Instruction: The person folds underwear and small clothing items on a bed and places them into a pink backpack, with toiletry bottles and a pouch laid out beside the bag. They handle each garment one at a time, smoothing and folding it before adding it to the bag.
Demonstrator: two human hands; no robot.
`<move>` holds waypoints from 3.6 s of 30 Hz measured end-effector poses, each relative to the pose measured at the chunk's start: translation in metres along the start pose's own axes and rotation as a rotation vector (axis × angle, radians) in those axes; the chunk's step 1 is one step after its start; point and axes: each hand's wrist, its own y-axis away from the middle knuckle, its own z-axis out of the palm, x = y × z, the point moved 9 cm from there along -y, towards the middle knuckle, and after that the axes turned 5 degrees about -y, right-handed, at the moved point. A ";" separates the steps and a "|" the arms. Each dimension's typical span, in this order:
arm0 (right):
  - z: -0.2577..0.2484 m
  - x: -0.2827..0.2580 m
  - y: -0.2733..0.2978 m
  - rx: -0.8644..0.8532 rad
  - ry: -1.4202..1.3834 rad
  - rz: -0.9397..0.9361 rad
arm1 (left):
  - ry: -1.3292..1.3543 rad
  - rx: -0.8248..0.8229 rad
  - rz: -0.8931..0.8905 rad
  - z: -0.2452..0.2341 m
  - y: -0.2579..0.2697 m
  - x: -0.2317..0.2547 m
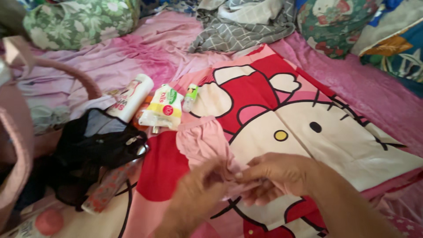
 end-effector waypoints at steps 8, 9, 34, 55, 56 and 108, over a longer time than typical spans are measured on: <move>0.007 -0.029 0.002 0.071 -0.090 -0.155 | -0.153 0.117 0.019 0.005 0.019 0.021; 0.008 -0.030 0.006 0.065 -0.062 -0.162 | -0.167 0.150 -0.016 0.002 0.017 0.015; 0.001 -0.010 -0.033 0.444 0.516 -0.206 | -0.088 0.415 -0.178 -0.040 0.019 -0.029; 0.063 -0.038 0.019 0.456 0.871 -0.837 | 0.029 0.099 -0.122 -0.040 -0.017 -0.036; 0.061 -0.037 0.017 0.463 0.849 -0.820 | 0.046 0.085 -0.163 -0.038 -0.013 -0.041; 0.053 -0.079 -0.019 0.579 0.992 -0.640 | -0.590 0.548 0.413 -0.076 0.007 0.033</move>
